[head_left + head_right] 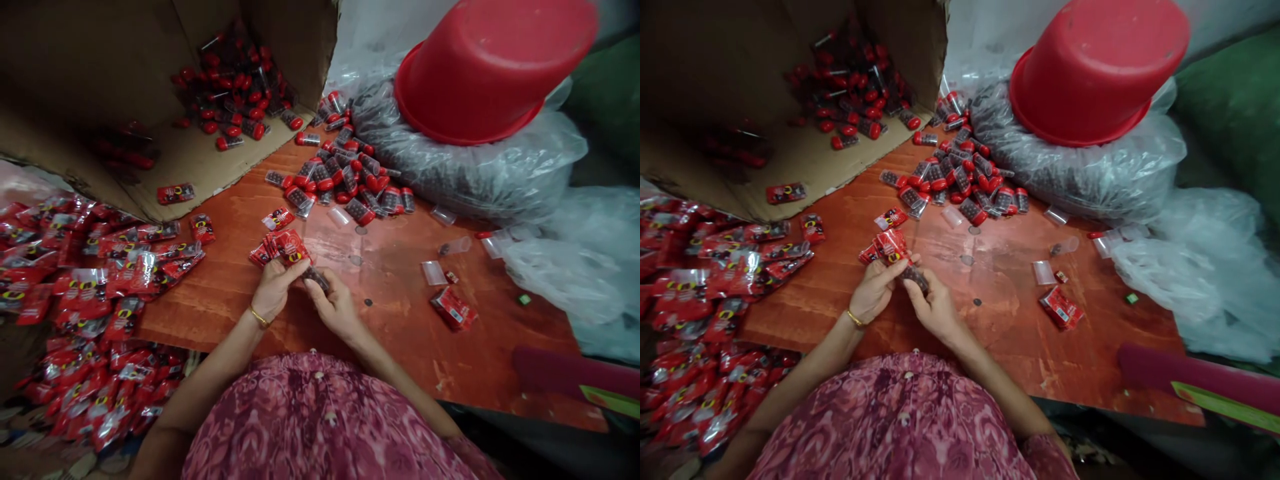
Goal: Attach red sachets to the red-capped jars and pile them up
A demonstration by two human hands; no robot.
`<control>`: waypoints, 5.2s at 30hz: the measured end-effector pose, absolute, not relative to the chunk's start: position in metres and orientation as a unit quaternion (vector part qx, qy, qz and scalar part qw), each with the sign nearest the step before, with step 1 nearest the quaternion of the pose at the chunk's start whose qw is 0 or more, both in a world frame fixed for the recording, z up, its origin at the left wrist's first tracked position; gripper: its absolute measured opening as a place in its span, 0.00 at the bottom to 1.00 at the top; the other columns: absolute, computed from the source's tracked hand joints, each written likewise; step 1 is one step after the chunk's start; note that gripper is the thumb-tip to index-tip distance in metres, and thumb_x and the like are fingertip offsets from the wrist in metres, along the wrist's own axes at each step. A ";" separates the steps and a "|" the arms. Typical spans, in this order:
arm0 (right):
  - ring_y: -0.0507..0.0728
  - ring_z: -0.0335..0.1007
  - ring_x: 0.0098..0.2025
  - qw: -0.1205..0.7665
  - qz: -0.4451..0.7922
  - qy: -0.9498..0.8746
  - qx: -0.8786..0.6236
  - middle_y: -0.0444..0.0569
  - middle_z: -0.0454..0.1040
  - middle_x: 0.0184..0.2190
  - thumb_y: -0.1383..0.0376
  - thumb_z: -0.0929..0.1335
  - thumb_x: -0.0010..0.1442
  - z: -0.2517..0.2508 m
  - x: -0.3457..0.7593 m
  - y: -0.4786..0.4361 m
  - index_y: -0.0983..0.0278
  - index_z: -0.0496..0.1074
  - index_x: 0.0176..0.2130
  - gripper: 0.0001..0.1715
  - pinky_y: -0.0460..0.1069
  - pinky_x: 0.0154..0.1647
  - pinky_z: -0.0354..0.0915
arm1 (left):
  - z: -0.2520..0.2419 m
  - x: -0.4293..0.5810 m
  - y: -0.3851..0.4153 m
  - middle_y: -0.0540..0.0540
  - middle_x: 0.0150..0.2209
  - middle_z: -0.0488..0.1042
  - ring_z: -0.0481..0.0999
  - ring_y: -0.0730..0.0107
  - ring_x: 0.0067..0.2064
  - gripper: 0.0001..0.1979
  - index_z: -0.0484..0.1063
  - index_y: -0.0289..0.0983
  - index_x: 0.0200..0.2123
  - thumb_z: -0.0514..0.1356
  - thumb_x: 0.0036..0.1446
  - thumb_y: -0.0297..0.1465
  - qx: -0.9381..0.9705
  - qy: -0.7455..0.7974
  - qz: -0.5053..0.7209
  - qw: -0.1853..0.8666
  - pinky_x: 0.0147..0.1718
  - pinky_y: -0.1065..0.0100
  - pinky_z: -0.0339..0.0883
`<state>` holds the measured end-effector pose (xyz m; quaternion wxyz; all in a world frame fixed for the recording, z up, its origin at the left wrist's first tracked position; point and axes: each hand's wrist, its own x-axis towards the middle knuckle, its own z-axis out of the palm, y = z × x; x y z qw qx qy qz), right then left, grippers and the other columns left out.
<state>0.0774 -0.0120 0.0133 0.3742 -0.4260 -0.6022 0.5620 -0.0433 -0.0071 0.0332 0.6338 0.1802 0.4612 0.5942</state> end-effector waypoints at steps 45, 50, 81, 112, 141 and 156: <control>0.53 0.65 0.27 0.363 0.345 -0.738 -0.452 0.47 0.71 0.26 0.54 0.65 0.55 0.015 0.078 0.048 0.63 0.69 0.31 0.14 0.48 0.29 0.62 | 0.031 -0.098 -0.035 0.44 0.34 0.79 0.77 0.67 0.39 0.14 0.75 0.36 0.30 0.66 0.43 0.40 0.088 0.449 0.615 0.642 0.41 0.68 0.68; 0.64 0.63 0.49 0.243 0.077 -0.814 -0.522 0.63 0.69 0.50 0.62 0.61 0.60 -0.010 0.095 0.110 0.71 0.66 0.49 0.21 0.59 0.51 0.58 | 0.030 -0.148 -0.037 0.47 0.36 0.79 0.75 0.72 0.44 0.24 0.74 0.38 0.32 0.48 0.56 0.50 -0.023 0.433 0.779 0.453 0.45 0.70 0.67; 0.52 0.66 0.29 0.387 0.499 -0.643 -0.432 0.45 0.73 0.27 0.55 0.60 0.59 0.003 0.032 0.034 0.63 0.70 0.33 0.16 0.47 0.32 0.63 | 0.024 -0.085 -0.007 0.42 0.54 0.69 0.62 0.52 0.59 0.16 0.73 0.41 0.46 0.58 0.53 0.36 0.558 0.732 0.381 0.090 0.56 0.46 0.52; 0.69 0.53 0.56 0.149 0.035 -0.839 -0.522 0.66 0.65 0.52 0.63 0.64 0.58 0.009 0.021 0.143 0.72 0.67 0.45 0.18 0.62 0.52 0.51 | 0.033 -0.097 -0.013 0.48 0.20 0.73 0.68 0.78 0.22 0.18 0.74 0.32 0.20 0.69 0.34 0.42 0.131 0.576 0.615 0.522 0.22 0.74 0.62; 0.52 0.67 0.31 0.466 0.552 -0.509 -0.468 0.45 0.71 0.31 0.54 0.68 0.51 0.018 0.078 0.005 0.61 0.66 0.37 0.17 0.48 0.33 0.67 | 0.042 -0.053 -0.013 0.49 0.22 0.75 0.70 0.78 0.22 0.20 0.74 0.33 0.22 0.71 0.27 0.41 0.157 0.563 0.557 0.590 0.22 0.75 0.63; 0.47 0.54 0.14 0.322 0.634 -0.541 -0.450 0.38 0.62 0.15 0.54 0.68 0.51 0.041 0.108 -0.015 0.63 0.68 0.31 0.15 0.43 0.13 0.50 | 0.045 -0.070 -0.007 0.49 0.25 0.76 0.72 0.75 0.25 0.17 0.75 0.34 0.25 0.70 0.33 0.41 0.151 0.534 0.550 0.625 0.25 0.73 0.64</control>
